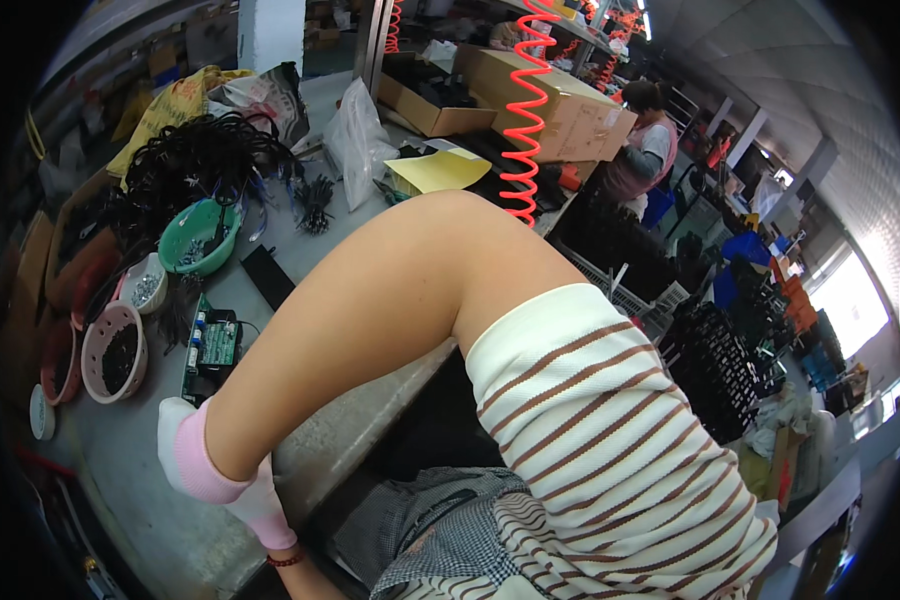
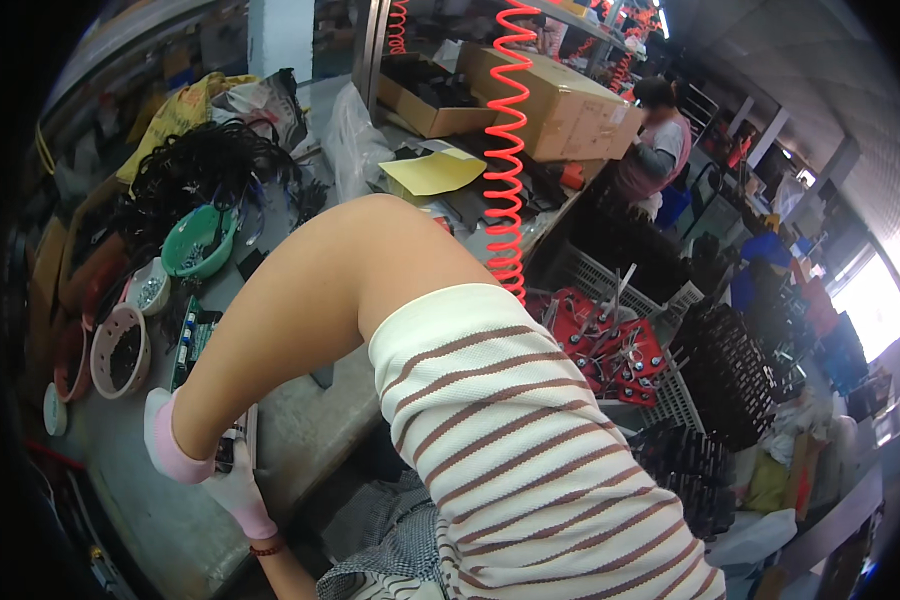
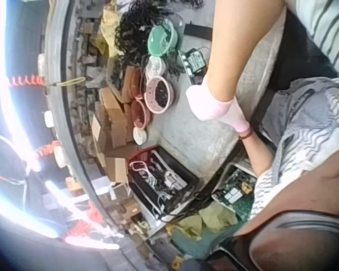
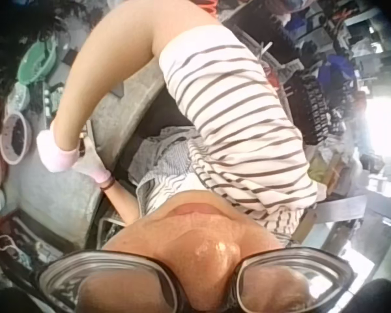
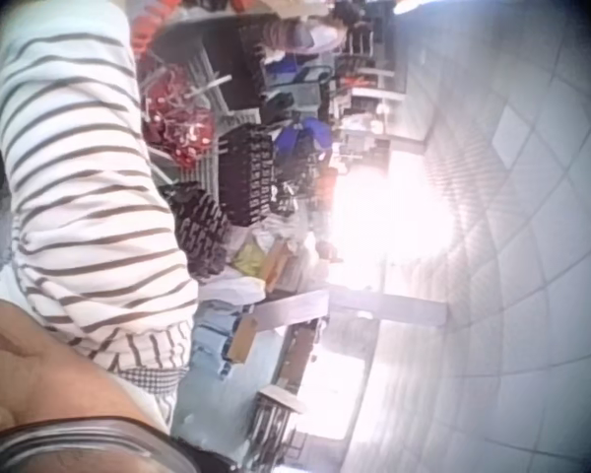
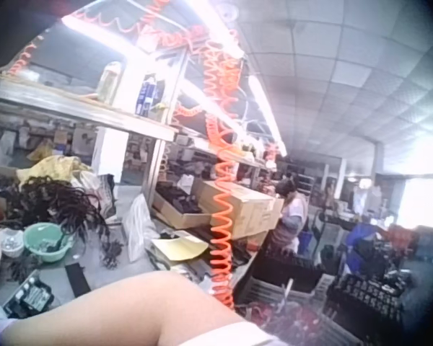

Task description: The person assembles an electronic device by handling a green circuit board and a black metal casing. They use a red pneumatic screwdriver to fasten screws into the casing and board, then apply a label to the casing and continue securing components.

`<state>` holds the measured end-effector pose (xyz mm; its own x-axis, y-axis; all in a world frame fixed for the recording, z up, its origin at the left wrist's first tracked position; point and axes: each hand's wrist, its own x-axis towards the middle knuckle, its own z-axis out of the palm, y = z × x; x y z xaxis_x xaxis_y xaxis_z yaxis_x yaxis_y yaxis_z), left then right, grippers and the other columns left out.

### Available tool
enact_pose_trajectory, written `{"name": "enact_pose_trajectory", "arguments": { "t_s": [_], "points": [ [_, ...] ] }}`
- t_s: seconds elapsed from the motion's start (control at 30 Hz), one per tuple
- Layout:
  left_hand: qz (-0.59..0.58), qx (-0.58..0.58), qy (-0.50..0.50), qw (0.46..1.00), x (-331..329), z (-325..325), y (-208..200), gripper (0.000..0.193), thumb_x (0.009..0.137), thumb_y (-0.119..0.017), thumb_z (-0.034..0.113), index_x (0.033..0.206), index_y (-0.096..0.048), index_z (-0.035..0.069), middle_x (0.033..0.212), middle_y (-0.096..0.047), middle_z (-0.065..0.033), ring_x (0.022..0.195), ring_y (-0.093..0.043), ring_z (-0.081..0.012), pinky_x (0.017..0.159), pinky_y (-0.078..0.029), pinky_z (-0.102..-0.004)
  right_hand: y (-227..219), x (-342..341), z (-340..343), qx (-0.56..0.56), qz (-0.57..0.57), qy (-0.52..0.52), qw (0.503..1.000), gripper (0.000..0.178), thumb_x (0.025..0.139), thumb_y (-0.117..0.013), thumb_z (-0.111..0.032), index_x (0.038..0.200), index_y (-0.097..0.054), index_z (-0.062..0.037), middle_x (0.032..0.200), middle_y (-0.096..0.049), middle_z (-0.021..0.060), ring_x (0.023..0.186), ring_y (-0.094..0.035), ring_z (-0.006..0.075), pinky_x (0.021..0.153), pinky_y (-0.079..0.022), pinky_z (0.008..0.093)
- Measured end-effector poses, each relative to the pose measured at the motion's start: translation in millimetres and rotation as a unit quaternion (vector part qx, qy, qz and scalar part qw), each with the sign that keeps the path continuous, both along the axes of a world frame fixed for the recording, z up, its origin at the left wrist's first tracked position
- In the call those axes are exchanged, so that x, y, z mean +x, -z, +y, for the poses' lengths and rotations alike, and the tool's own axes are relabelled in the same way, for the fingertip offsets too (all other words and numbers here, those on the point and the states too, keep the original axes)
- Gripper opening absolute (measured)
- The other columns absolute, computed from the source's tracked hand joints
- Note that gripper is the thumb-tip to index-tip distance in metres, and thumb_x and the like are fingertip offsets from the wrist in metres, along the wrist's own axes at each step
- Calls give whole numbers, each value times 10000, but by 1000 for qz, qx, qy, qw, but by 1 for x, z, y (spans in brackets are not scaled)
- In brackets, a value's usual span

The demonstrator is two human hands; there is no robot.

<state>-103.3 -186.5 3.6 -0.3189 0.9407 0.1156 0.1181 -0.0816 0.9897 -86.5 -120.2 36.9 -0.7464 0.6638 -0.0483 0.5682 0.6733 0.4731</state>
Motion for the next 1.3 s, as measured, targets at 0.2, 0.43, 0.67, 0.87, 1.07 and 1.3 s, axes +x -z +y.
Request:
{"name": "enact_pose_trajectory", "arguments": {
  "t_s": [0.2, 0.43, 0.67, 0.87, 1.07, 1.3],
  "points": [
    [52, -45, -1, 998, -12, -2, 16, 526, 840, -755, 32, 1323, -552, -16, 1304, -594, -94, 1145, -562, -165, 997, -447, -315, -86, 21, -17, -58, 45, -66, 995, 214, 701, -722, -113, 894, -723, -206, 811, -627, -60, 788, -604, 181, 715, -449, 341],
    [-2, 19, 29, 999, -9, 3, 17, 498, 861, -720, -6, 1328, -549, -24, 1319, -589, -95, 1145, -563, -158, 1014, -445, -334, -107, 17, 20, -246, -46, -143, 958, 248, 772, -727, -175, 1016, -765, -190, 966, -680, -58, 856, -634, 166, 696, -499, 380],
    [73, -53, -31, 995, 2, 1, 4, 449, 844, -739, 12, 1260, -588, -63, 1228, -647, -105, 1080, -607, -170, 976, -470, -351, -57, 27, -20, 50, 155, -9, 987, 122, 725, -728, -122, 835, -741, -174, 845, -683, 5, 801, -634, 163, 684, -490, 394],
    [36, -14, -32, 999, -23, 3, 26, 483, 824, -751, 7, 1275, -587, -50, 1252, -634, -99, 1087, -597, -165, 967, -469, -336, -90, 30, -19, 27, -29, -97, 995, 209, 766, -730, -179, 972, -764, -173, 917, -697, -29, 826, -648, 190, 679, -502, 382],
    [58, -5, 5, 998, -18, 7, 25, 504, 826, -745, -10, 1299, -570, -32, 1269, -615, -117, 1102, -593, -165, 956, -479, -324, -79, 34, -13, -11, 79, -91, 993, 160, 731, -725, -152, 877, -766, -201, 836, -706, -67, 784, -662, 182, 670, -459, 320],
    [-25, 14, 18, 999, -8, 17, 26, 570, 853, -735, 46, 1351, -483, -71, 1332, -542, -114, 1146, -553, -169, 993, -455, -300, -73, 21, 4, -131, 0, -166, 977, 214, 786, -693, -190, 987, -767, -192, 992, -703, -6, 904, -645, 223, 740, -521, 501]
  ]
}}
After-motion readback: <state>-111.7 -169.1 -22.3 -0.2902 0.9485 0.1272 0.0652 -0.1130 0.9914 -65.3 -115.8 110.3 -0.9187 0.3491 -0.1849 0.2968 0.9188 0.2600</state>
